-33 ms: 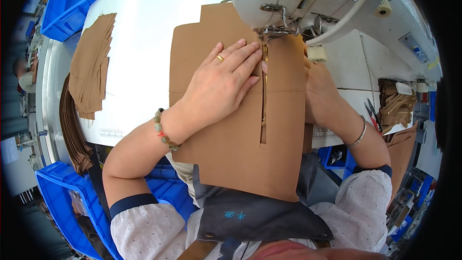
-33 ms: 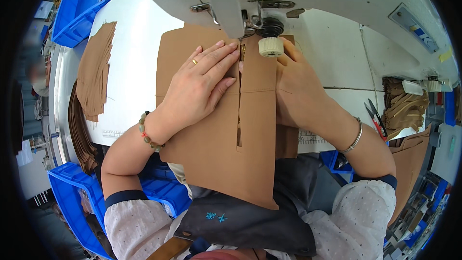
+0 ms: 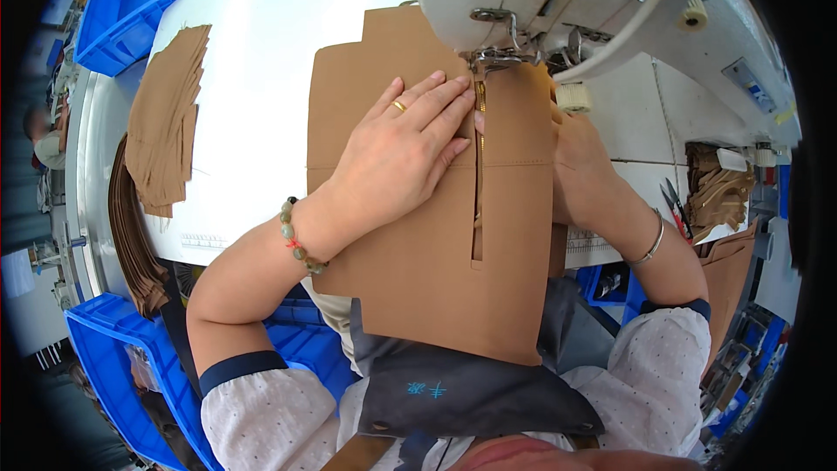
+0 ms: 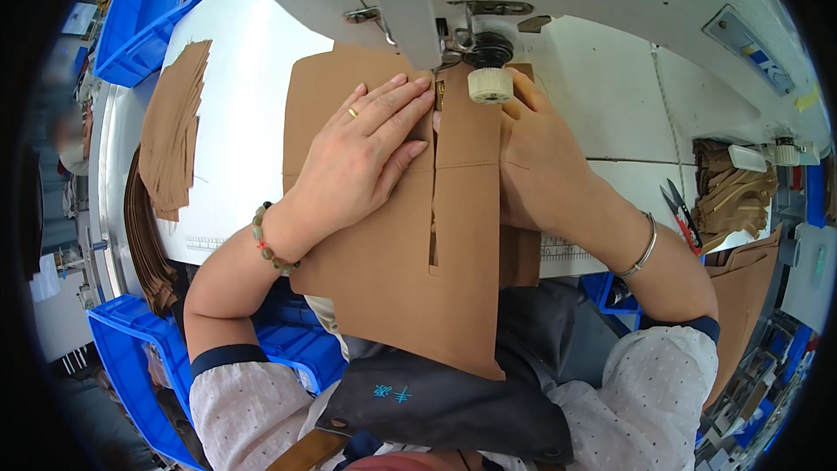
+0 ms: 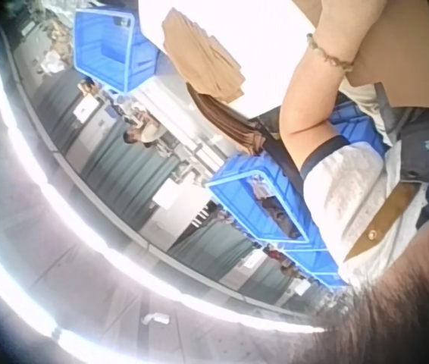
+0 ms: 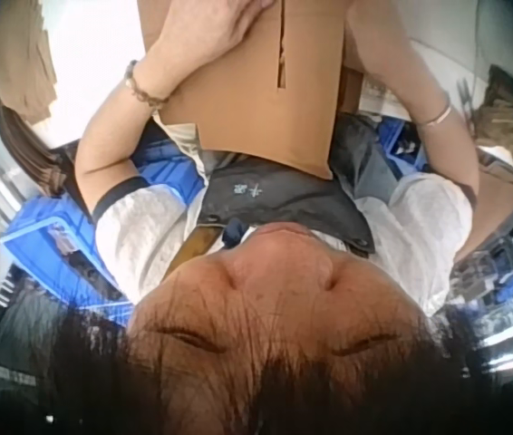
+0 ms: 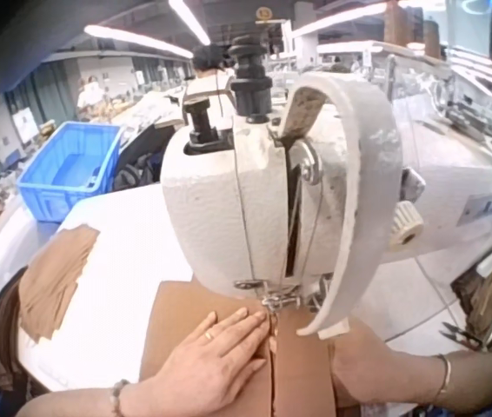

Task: The recorder uses a sewing machine to attach a zipper to a piece of brown leather material.

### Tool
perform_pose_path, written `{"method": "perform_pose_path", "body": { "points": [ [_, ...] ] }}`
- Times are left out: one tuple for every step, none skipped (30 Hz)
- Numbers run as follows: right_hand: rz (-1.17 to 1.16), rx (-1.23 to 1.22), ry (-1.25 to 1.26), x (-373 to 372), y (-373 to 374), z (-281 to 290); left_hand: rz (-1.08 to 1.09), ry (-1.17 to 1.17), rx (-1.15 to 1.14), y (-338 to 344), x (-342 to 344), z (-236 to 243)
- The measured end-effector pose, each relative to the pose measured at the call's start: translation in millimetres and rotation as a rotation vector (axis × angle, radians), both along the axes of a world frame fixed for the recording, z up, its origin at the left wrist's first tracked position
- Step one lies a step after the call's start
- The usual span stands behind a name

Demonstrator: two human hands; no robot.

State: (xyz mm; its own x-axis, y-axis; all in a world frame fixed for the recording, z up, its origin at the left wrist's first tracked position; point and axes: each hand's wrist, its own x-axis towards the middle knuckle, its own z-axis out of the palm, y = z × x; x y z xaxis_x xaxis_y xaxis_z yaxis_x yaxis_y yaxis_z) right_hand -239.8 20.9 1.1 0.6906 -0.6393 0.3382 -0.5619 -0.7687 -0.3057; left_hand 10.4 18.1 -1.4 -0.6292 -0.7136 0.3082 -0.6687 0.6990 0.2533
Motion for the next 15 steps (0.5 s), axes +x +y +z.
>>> {"method": "perform_pose_path", "body": {
  "points": [
    [0.002, 0.010, -0.009, 0.7, 0.1, 1.0, -0.002, -0.003, -0.001, 0.2, 0.4, 0.0],
    [-0.001, 0.009, -0.009, 0.1, -0.1, -0.6, 0.003, -0.010, -0.003, 0.5, -0.4, 0.0],
    [0.007, -0.025, 0.008, -0.5, -0.3, -3.9, 0.009, -0.017, -0.004, 0.3, -1.1, 0.1],
    [0.016, -0.058, 0.025, -1.1, -0.7, -5.6, 0.006, -0.018, -0.005, -0.3, -1.6, 0.3],
    [0.015, -0.058, 0.024, -1.0, -1.1, -5.6, 0.006, -0.021, -0.009, -0.5, -1.7, 0.5],
    [0.014, -0.075, 0.031, -0.7, -1.5, -5.5, 0.006, -0.024, -0.014, -0.6, -1.7, 0.6],
    [0.013, -0.092, 0.038, -0.6, -1.6, -5.4, 0.005, -0.024, -0.013, -0.7, -2.1, 0.6],
    [0.013, -0.092, 0.037, -0.4, -1.5, -5.5, 0.010, -0.030, -0.015, -0.7, -2.2, 0.4],
    [0.010, -0.085, 0.035, -0.3, -1.3, -5.7, 0.014, -0.035, -0.016, -0.7, -2.4, 0.3],
    [0.006, -0.077, 0.034, -0.2, -1.2, -5.7, 0.014, -0.036, -0.016, -0.8, -2.7, -0.1],
    [0.006, -0.077, 0.034, -0.1, -1.1, -5.3, 0.018, -0.034, -0.020, -0.8, -2.9, -0.7],
    [0.010, -0.082, 0.050, -0.1, -1.0, -4.4, 0.022, -0.032, -0.023, -0.9, -3.1, -1.0],
    [0.014, -0.087, 0.066, -0.1, -1.0, -4.1, 0.023, -0.033, -0.023, -1.0, -3.4, -1.1],
    [0.015, -0.087, 0.067, -0.3, -0.9, -4.0, 0.026, -0.036, -0.028, -1.0, -3.9, -1.1],
    [0.015, -0.067, 0.066, -0.6, -1.0, -3.9, 0.030, -0.039, -0.033, -0.9, -4.0, -0.9]
  ]
}}
